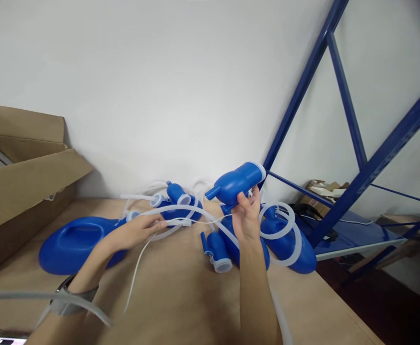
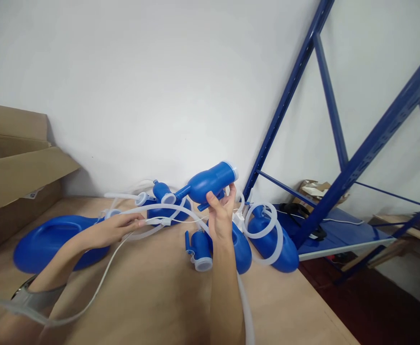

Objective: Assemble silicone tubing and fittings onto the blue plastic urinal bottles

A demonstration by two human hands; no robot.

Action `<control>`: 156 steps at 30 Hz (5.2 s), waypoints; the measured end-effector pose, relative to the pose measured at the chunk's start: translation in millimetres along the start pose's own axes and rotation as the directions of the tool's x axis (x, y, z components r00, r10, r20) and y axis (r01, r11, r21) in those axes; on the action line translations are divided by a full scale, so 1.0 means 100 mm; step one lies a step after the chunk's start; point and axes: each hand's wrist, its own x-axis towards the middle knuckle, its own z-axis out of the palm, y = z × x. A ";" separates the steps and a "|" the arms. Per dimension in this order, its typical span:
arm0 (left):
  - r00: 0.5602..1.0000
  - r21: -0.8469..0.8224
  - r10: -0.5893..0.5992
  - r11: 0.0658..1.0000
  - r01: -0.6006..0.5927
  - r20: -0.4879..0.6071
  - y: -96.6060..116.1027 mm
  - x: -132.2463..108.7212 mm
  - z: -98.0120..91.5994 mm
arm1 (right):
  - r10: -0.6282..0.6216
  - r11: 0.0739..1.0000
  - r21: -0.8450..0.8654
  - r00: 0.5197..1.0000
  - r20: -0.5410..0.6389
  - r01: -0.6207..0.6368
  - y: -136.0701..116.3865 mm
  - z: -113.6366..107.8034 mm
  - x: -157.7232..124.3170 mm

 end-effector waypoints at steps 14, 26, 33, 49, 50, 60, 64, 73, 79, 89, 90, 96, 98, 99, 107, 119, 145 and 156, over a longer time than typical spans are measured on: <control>0.979 0.060 0.092 0.993 -0.105 0.182 -0.04 -0.10 -0.01 | 0.123 0.992 -0.049 0.990 0.064 -0.120 0.00 -0.04 0.02; 0.984 0.278 0.099 0.959 -0.055 -0.145 0.22 -0.26 -0.09 | 0.431 0.893 0.067 0.888 0.162 -0.445 0.56 0.19 -0.04; 0.909 0.267 0.184 0.960 -0.084 -0.375 0.16 -0.31 -0.16 | 0.278 0.945 0.179 0.960 -0.011 -0.272 0.43 0.18 -0.02; 0.822 0.309 0.330 0.930 -0.199 -0.465 0.32 -0.35 -0.11 | -0.045 0.996 0.081 0.993 0.109 0.036 0.25 0.35 -0.23; 0.817 0.307 0.347 0.926 -0.220 -0.460 0.33 -0.35 -0.11 | -0.049 0.996 0.081 0.990 0.130 0.038 0.23 0.35 -0.23; 0.750 0.302 0.410 0.909 -0.287 -0.519 0.37 -0.40 -0.12 | -0.184 0.982 0.086 0.968 0.173 0.171 0.13 0.21 -0.20; 0.779 0.292 0.401 0.912 -0.289 -0.482 0.45 -0.48 -0.15 | -0.219 0.973 -0.028 0.954 0.206 0.230 0.08 0.23 -0.26; 0.799 0.150 0.413 0.910 -0.388 -0.437 0.58 -0.60 -0.15 | -0.455 0.870 -0.007 0.808 0.373 0.493 -0.15 0.27 -0.34; 0.861 -0.010 0.352 0.924 -0.381 -0.366 0.70 -0.64 -0.11 | -0.444 0.865 0.009 0.757 0.479 0.502 -0.16 0.22 -0.29; 0.897 -0.086 0.191 0.966 -0.244 -0.399 0.78 -0.64 -0.03 | -0.459 0.832 -0.012 0.701 0.546 0.554 -0.15 0.22 -0.28; 0.911 -0.148 0.161 0.961 -0.232 -0.379 0.79 -0.65 -0.02 | -0.464 0.827 -0.007 0.690 0.555 0.562 -0.15 0.21 -0.29; 0.997 -0.656 -0.058 0.755 0.005 -0.059 0.80 -0.64 0.02 | -0.455 0.859 0.071 0.693 0.559 0.506 -0.10 0.19 -0.26; 0.991 -0.792 -0.076 0.596 0.135 0.112 0.79 -0.58 0.04 | -0.441 0.859 0.043 0.694 0.569 0.510 -0.11 0.19 -0.25; 0.980 -0.834 -0.067 0.517 0.193 0.186 0.79 -0.56 0.06 | -0.449 0.852 0.041 0.688 0.569 0.522 -0.12 0.19 -0.25; 0.957 -0.877 -0.020 0.394 0.274 0.289 0.89 -0.49 0.14 | -0.548 0.788 0.080 0.636 0.543 0.611 -0.30 0.13 -0.25; 0.981 -0.324 0.166 0.927 -0.189 -0.098 0.90 -0.63 0.04 | -0.489 0.826 0.010 0.708 0.509 0.563 -0.22 0.08 -0.20; 0.962 -0.249 0.272 0.930 -0.272 -0.034 0.88 -0.60 0.04 | -0.491 0.835 0.131 0.617 0.614 0.534 -0.21 0.01 -0.12; 0.978 -0.594 -0.104 0.804 -0.024 -0.181 0.93 -0.59 0.12 | -0.639 0.731 -0.074 0.718 0.274 0.679 -0.13 -0.12 0.00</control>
